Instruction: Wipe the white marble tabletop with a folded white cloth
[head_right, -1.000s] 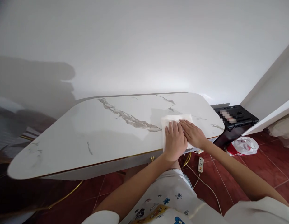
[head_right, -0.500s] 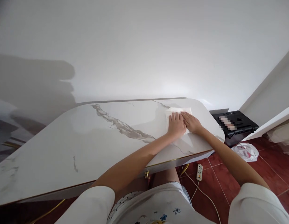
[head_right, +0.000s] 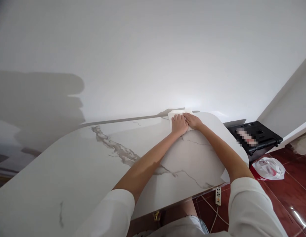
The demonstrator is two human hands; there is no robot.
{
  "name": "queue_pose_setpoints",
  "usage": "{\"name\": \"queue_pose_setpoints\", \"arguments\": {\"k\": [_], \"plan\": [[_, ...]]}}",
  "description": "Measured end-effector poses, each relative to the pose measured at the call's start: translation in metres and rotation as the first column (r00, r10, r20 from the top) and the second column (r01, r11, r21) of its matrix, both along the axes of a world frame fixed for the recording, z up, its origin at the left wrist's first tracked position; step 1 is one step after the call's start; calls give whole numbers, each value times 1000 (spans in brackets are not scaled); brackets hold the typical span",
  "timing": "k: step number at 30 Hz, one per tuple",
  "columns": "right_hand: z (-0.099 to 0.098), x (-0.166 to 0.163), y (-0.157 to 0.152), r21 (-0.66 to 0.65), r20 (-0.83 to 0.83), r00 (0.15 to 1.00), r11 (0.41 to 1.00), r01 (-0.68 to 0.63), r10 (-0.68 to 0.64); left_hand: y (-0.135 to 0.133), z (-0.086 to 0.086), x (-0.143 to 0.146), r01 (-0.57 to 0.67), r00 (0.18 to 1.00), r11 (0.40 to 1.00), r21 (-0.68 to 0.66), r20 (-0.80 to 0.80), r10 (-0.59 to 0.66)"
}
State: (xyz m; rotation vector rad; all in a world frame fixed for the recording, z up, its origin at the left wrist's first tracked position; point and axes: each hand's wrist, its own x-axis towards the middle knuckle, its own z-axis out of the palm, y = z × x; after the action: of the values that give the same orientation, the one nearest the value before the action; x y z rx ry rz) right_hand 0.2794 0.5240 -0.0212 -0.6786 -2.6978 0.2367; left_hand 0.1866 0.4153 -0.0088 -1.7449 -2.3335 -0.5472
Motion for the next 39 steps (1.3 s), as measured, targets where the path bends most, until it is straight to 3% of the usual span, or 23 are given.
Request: {"name": "queue_pose_setpoints", "arguments": {"k": [6, 12, 16, 26, 39], "plan": [[2, -7, 25, -25, 7, 1000, 1000, 4, -4, 28, -2, -7, -15, 1000, 1000, 11, 8, 15], [-6, 7, 51, -19, -31, 999, 1000, -11, 11, 54, -6, 5, -1, 1000, 999, 49, 12, 0], [-11, 20, 55, -5, -58, 998, 1000, 7, -8, 57, -6, 14, 36, 999, 999, 36, 2, -37], [-17, 50, 29, 24, -67, 997, 998, 51, -50, 26, 0, 39, 98, 995, 995, 9, 8, -98], [-9, 87, -55, 16, -68, 993, 995, 96, -95, -45, 0, 71, 137, 990, 990, 18, 21, -138]]}}
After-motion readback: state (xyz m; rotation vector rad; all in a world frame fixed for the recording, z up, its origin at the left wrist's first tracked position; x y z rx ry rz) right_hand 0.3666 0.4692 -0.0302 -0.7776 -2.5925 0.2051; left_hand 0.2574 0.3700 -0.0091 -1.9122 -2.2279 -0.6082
